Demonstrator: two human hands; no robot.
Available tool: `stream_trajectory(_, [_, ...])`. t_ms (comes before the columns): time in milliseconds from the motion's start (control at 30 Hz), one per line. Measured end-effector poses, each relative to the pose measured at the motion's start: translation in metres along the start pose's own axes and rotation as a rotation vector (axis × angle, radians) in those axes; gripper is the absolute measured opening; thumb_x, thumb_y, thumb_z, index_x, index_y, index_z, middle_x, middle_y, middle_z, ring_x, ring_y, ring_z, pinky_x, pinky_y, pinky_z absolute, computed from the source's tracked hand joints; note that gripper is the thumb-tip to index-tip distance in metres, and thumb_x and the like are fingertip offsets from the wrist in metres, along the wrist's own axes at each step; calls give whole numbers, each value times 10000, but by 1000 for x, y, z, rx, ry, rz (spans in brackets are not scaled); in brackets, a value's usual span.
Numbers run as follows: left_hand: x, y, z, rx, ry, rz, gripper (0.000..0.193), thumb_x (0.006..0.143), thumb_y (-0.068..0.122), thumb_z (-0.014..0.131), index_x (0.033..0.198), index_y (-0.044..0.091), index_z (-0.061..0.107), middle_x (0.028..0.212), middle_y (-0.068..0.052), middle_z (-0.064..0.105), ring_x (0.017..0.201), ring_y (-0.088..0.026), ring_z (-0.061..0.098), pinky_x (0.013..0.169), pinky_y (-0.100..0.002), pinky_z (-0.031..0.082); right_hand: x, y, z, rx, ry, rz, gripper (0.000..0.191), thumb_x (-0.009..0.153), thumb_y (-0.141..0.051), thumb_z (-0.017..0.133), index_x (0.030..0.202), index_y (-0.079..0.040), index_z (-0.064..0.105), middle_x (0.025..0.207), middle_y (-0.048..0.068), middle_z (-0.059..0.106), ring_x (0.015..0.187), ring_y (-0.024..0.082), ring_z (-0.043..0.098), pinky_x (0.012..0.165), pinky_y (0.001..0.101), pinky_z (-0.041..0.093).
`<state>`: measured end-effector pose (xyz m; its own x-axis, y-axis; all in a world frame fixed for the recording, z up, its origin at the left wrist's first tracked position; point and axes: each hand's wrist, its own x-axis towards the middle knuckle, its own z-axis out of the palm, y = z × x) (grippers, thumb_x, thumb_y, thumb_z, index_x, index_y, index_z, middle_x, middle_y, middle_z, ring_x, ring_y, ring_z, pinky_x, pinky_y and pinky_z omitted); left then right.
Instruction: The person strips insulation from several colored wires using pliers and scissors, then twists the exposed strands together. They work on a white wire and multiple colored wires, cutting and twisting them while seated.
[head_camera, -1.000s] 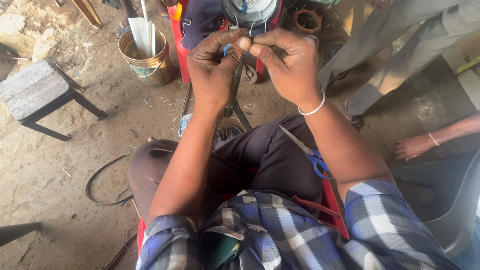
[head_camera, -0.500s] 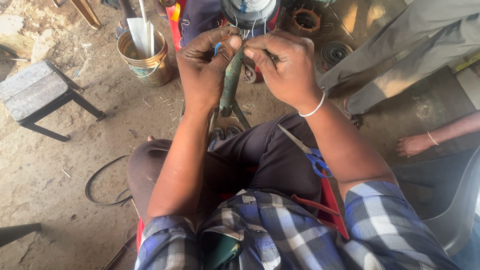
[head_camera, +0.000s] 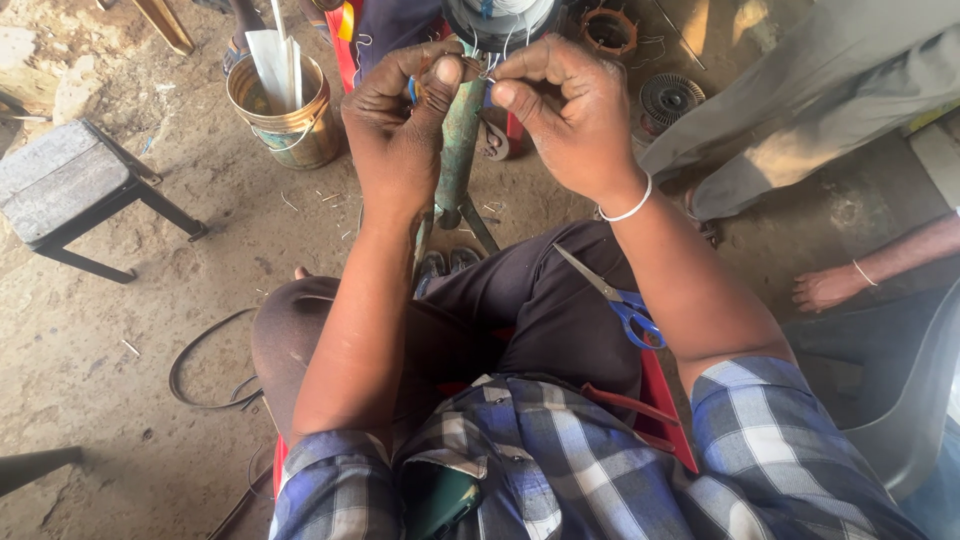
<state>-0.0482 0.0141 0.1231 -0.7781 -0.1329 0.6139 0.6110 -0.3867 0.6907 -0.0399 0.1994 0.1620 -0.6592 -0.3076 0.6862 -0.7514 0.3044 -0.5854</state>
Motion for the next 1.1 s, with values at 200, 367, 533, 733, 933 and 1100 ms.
stream_trajectory(200, [1, 4, -2, 25, -41, -2, 151, 1015, 104, 760, 1125, 1, 753, 1034, -69, 769, 946, -117, 710, 875, -268, 576, 2, 4, -2, 365, -38, 132, 125, 1071, -71, 735, 1114, 33, 679, 1084, 79, 755, 1006, 84, 712, 918, 224, 583])
stream_trajectory(367, [0, 3, 0, 53, -69, 16, 149, 1009, 92, 767, 1127, 2, 757, 1063, -72, 771, 977, -113, 702, 911, -267, 570, 4, 3, -5, 282, -29, 124, 95, 1057, -29, 747, 1077, 47, 693, 1028, 78, 748, 921, 55, 674, 820, 199, 541])
stream_trajectory(533, [0, 4, 2, 0, -80, -41, 155, 1005, 93, 765, 1133, 5, 756, 1069, -70, 771, 977, -109, 695, 911, -263, 567, 4, -1, -6, 213, -36, 108, 69, 1053, -18, 741, 1049, 38, 701, 987, 63, 746, 849, 22, 638, 744, 177, 504])
stream_trajectory(733, [-1, 5, 2, 25, -45, -121, 163, 986, 87, 767, 1117, -11, 761, 1021, -68, 768, 897, -101, 676, 800, -262, 561, 4, -8, -6, 50, -6, 127, 74, 1024, -40, 763, 1013, 25, 729, 926, 42, 738, 758, 19, 581, 667, 172, 453])
stream_trajectory(933, [-2, 1, 3, 56, -15, 43, 150, 1034, 37, 722, 1176, -11, 708, 1071, -51, 755, 1003, -97, 692, 916, -249, 569, -3, -9, 4, -84, 54, -21, 214, 1041, -141, 781, 1175, 19, 734, 1138, 66, 675, 1018, 96, 665, 874, 239, 589])
stream_trajectory(1100, [-3, 0, 3, 57, -18, 69, 114, 1054, 27, 717, 1164, -1, 704, 1050, -45, 740, 980, -91, 674, 888, -251, 564, -3, 2, 10, 52, 66, 36, 173, 1081, -179, 747, 1147, -19, 738, 1162, 38, 638, 1023, 77, 644, 905, 246, 574])
